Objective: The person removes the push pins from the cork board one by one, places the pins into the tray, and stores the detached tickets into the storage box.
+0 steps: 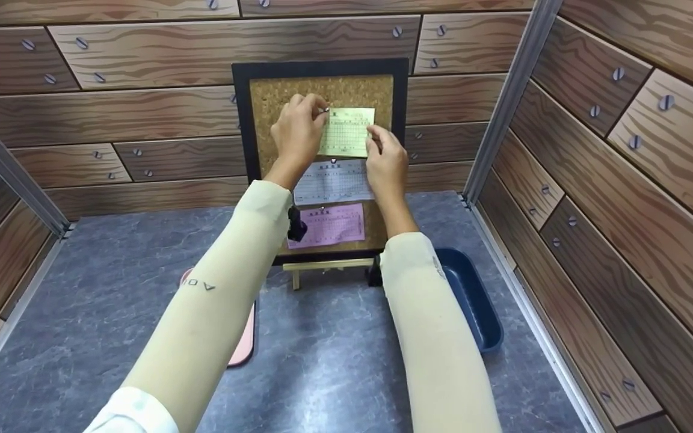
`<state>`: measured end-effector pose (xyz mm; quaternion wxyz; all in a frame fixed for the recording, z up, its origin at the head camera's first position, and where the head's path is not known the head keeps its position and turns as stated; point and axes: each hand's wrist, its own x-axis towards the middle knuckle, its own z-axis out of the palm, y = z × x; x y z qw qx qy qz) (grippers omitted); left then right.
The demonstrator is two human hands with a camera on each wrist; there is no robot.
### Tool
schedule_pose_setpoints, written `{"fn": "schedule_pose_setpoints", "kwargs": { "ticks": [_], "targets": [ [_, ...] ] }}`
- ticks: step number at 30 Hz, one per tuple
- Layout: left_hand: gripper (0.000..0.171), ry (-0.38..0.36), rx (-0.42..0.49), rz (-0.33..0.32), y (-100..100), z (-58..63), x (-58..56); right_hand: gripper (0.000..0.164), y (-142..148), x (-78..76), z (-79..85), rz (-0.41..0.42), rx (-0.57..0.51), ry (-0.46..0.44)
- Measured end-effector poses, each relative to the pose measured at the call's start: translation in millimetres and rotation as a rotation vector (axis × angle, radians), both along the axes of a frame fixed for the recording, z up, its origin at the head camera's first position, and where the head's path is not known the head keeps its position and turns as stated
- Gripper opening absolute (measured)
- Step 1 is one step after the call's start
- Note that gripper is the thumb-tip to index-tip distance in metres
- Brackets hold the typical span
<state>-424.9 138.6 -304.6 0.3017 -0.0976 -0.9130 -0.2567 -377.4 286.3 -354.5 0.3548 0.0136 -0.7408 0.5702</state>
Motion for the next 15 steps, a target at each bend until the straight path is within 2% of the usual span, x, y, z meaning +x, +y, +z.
{"fn": "schedule_pose_setpoints", "kwargs": {
  "ticks": [15],
  "targets": [
    [0.014,0.000,0.019,0.008,0.7,0.9,-1.2,0.026,-0.6,2.0,2.5,0.004,-0.007,0.035]
  ]
}}
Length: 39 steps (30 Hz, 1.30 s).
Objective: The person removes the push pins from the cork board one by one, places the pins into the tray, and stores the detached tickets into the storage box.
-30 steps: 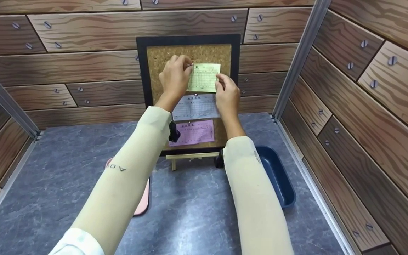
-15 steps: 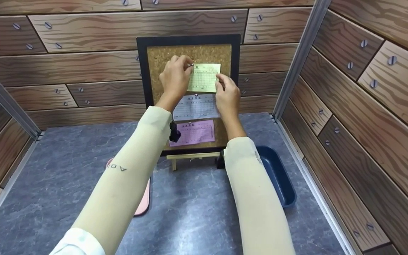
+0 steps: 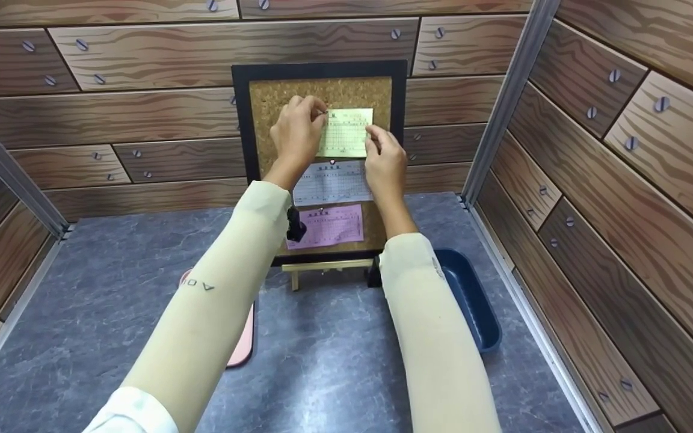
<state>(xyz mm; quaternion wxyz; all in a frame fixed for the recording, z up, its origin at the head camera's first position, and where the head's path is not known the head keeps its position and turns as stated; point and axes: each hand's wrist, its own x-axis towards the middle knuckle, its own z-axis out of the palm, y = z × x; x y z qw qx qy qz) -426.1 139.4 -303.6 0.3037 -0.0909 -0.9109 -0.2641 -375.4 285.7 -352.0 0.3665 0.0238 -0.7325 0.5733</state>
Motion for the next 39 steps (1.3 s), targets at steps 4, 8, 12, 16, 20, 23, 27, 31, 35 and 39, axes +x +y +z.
{"fn": "schedule_pose_setpoints", "kwargs": {
  "ticks": [4,8,12,16,20,23,27,31,35,39],
  "targets": [
    [0.015,0.002,0.008,0.000,0.5,-0.5,-0.3,0.026,-0.9,0.8,0.5,0.002,-0.003,0.008],
    [0.013,-0.001,0.004,-0.001,0.1,-0.4,0.2,0.026,-1.8,1.1,0.5,0.006,-0.006,0.017],
    [0.012,-0.016,0.006,-0.011,-0.5,-0.2,1.1,0.026,-1.2,1.0,-0.7,0.004,-0.004,0.017],
    [0.012,-0.037,0.012,-0.015,-0.7,0.2,1.0,0.026,-1.0,1.3,-0.9,-0.004,0.016,0.013],
    [0.013,-0.049,0.001,-0.004,-0.6,0.9,0.9,0.026,-1.1,2.0,0.1,-0.006,0.040,0.005],
    [0.013,-0.049,-0.014,-0.003,0.0,1.3,1.6,0.026,-0.5,2.2,-0.1,-0.009,0.043,0.010],
    [0.013,-0.052,-0.013,-0.013,1.2,1.2,2.6,0.026,0.3,2.4,-1.0,-0.016,0.040,0.017],
    [0.014,-0.052,-0.010,-0.013,1.8,0.8,3.2,0.026,0.5,1.4,-2.8,-0.013,0.036,0.027],
    [0.015,-0.049,-0.006,-0.012,2.1,0.8,2.8,0.025,0.2,1.4,-3.1,-0.015,0.040,0.038],
    [0.015,-0.054,-0.001,-0.011,2.1,1.6,2.2,0.026,0.0,1.7,-2.6,-0.016,0.046,0.039]
  ]
}}
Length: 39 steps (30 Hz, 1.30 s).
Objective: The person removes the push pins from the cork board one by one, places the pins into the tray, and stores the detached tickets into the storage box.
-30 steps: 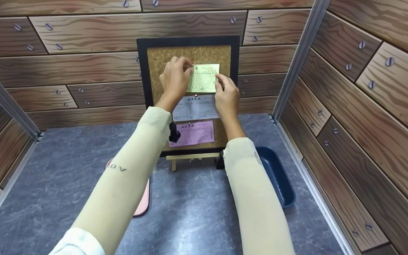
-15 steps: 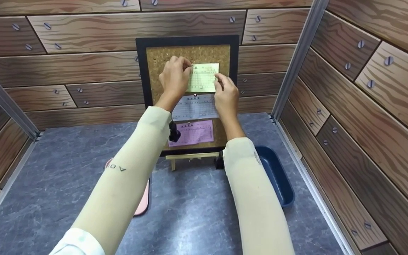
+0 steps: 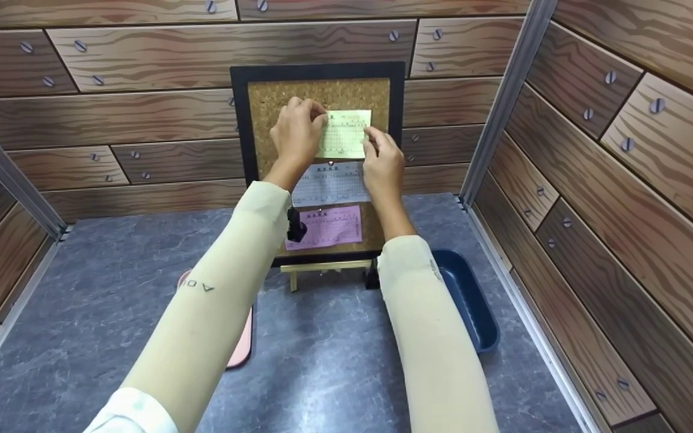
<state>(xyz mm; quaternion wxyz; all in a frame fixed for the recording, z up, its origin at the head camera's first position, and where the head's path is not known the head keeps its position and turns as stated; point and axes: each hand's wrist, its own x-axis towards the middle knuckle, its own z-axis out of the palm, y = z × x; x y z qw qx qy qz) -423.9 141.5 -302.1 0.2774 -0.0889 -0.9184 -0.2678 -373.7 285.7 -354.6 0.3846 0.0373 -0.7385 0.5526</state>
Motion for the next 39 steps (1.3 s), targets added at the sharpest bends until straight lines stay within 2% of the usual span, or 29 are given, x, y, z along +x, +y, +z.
{"fn": "schedule_pose_setpoints", "kwargs": {
  "ticks": [12,17,22,29,35,39],
  "targets": [
    [0.016,-0.037,-0.032,-0.010,-5,5.0,2.9,0.025,-3,-0.4,2.8,-0.011,-0.016,0.012],
    [0.016,-0.035,-0.010,-0.024,-10,4.6,2.7,0.025,-6,-2.2,4.4,-0.002,-0.008,0.011],
    [0.014,-0.042,0.054,-0.050,-15,4.0,4.0,0.025,-7,-2.8,3.2,-0.006,0.007,0.024],
    [0.013,-0.104,0.144,-0.069,-20,3.3,7.0,0.025,-6,-3.6,4.3,-0.008,-0.006,0.016],
    [0.011,-0.172,0.255,-0.107,-33,-8.7,15.4,0.025,-3,1.8,3.2,-0.012,-0.013,-0.013],
    [0.012,-0.217,0.341,-0.152,-44,-15.7,24.0,0.025,2,7.9,4.0,-0.015,-0.034,0.005]
  ]
}}
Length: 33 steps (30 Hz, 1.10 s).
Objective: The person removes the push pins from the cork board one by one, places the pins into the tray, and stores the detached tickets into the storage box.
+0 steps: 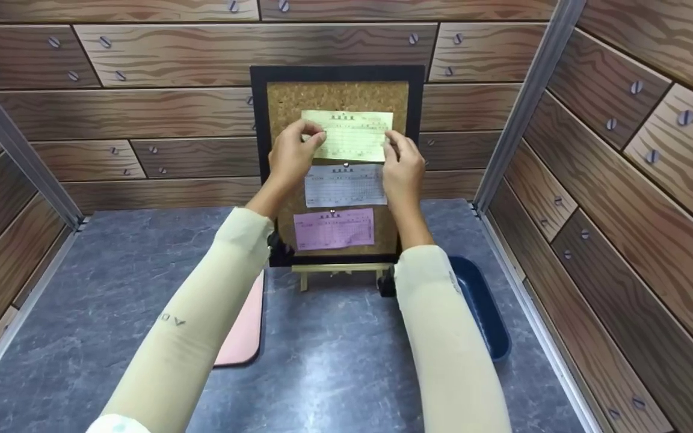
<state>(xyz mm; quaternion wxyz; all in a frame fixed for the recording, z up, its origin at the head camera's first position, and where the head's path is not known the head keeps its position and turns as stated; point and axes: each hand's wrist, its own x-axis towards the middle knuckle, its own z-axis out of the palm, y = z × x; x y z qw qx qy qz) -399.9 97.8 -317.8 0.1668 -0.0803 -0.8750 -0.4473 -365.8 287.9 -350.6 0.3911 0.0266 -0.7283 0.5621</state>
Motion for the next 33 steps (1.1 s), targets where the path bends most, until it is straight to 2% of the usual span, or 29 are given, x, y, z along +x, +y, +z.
{"fn": "schedule_pose_setpoints", "kwargs": {
  "ticks": [5,11,14,20,25,33],
  "targets": [
    [0.012,0.003,0.145,-0.043,-21,-9.5,12.7,0.025,3,6.2,0.8,-0.004,-0.020,0.019],
    [0.011,0.088,0.402,-0.156,-48,-30.5,25.8,0.024,6,15.1,-3.0,-0.005,-0.046,0.037],
    [0.011,0.117,0.492,-0.192,-62,-43.2,35.4,0.025,7,21.1,-6.4,-0.003,-0.064,0.043],
    [0.011,0.116,0.554,-0.184,-88,-71.6,59.9,0.025,9,39.1,-14.2,-0.010,-0.081,0.050],
    [0.014,0.048,0.584,-0.158,-111,-98.6,80.0,0.026,14,56.7,-24.8,0.015,-0.137,0.067],
    [0.017,-0.046,0.540,-0.114,-144,-136.0,108.3,0.026,26,81.1,-48.9,0.075,-0.303,0.163]
  ]
}}
